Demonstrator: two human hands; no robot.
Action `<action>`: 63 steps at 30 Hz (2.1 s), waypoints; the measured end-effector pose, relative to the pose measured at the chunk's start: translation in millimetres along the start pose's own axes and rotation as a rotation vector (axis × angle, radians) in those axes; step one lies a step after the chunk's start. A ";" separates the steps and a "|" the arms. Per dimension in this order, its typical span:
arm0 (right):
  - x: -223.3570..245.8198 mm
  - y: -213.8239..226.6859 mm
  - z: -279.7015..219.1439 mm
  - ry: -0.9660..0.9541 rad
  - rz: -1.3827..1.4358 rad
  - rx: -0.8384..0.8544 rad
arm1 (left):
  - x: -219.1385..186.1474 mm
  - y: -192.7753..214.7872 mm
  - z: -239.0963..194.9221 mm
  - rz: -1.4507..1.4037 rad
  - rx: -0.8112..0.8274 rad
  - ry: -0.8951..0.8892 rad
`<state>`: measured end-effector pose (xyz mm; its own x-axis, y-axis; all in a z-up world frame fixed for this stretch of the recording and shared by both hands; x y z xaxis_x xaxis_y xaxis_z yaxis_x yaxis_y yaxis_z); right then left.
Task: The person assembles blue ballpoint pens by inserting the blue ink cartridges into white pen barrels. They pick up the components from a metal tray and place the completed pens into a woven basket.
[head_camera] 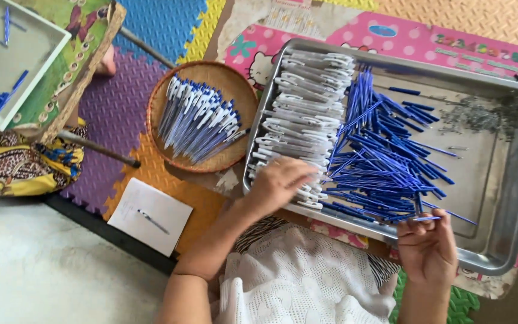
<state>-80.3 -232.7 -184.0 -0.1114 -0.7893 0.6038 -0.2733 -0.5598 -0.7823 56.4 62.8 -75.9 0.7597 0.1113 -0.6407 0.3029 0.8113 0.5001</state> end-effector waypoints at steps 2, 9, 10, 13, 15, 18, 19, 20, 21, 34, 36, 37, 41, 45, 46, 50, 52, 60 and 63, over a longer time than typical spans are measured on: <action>8.3 13.1 -5.0 0.030 -0.071 -0.028 | 12.5 26.3 -14.0 0.120 -0.002 0.063; 2.5 26.5 -11.6 0.044 -0.115 -0.069 | 3.7 18.2 -30.7 0.327 0.204 -0.039; 3.7 22.7 -11.4 0.060 -0.126 -0.050 | 0.2 18.5 -28.0 0.335 0.189 -0.059; 3.5 13.9 -10.4 0.063 -0.175 -0.034 | -2.0 20.2 -23.5 0.370 0.197 -0.058; 4.2 9.4 -8.7 0.065 -0.185 -0.036 | 1.8 17.1 -24.6 0.328 0.204 -0.034; 2.4 4.5 -9.7 0.073 -0.195 -0.045 | 4.3 8.1 -26.1 0.298 0.243 0.000; 2.1 2.8 -9.9 0.079 -0.195 -0.048 | 4.9 3.4 -26.2 0.312 0.270 0.008; 3.0 2.2 -9.8 0.085 -0.198 -0.048 | 3.1 1.9 -22.5 0.309 0.268 0.002; 2.5 2.5 -9.7 0.082 -0.194 -0.058 | 3.5 -0.3 -19.8 0.295 0.285 0.019; -4.9 -31.0 5.0 0.300 -0.426 -0.001 | -26.9 20.8 7.7 -0.200 0.043 0.187; -6.4 -57.5 4.1 0.325 -0.451 0.020 | -33.9 21.7 10.2 -0.220 0.038 0.169; -6.1 -73.4 4.1 0.355 -0.476 0.047 | -38.5 23.3 12.1 -0.236 0.028 0.146; -5.9 -91.2 4.8 0.388 -0.519 0.092 | -46.7 31.7 17.6 -0.253 0.030 0.138; -2.3 -89.0 2.0 0.418 -0.540 0.093 | -49.7 33.2 17.6 -0.209 0.032 0.113; -1.1 -88.2 0.6 0.424 -0.553 0.092 | -51.8 33.5 18.3 -0.198 0.034 0.099; 6.7 -110.1 -1.9 0.455 -0.668 0.094 | -58.4 32.8 20.1 -0.181 0.046 0.083; 13.6 -126.2 -2.3 0.477 -0.827 0.151 | -56.2 28.7 20.2 -0.209 0.085 0.143; -16.6 -188.5 5.1 0.405 -1.070 0.289 | -25.5 -25.4 -27.8 -0.668 0.043 0.449; -37.8 -181.3 8.2 0.442 -1.108 0.234 | -4.5 -54.3 -52.6 -0.971 -0.051 0.607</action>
<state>-18.7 -103.4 -66.2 -0.2556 0.2746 0.9270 -0.2531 -0.9444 0.2100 6.3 48.5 -130.8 -0.1893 -0.3277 -0.9256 0.5753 0.7270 -0.3750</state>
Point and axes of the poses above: each hand's wrist, its own z-axis towards the middle knuckle, its own y-axis out of the back of the hand, x = y × z, the point moved 10 cm from there along z, towards the middle knuckle, and after that the axes turned 8 degrees about -z, right-handed, at the moved point
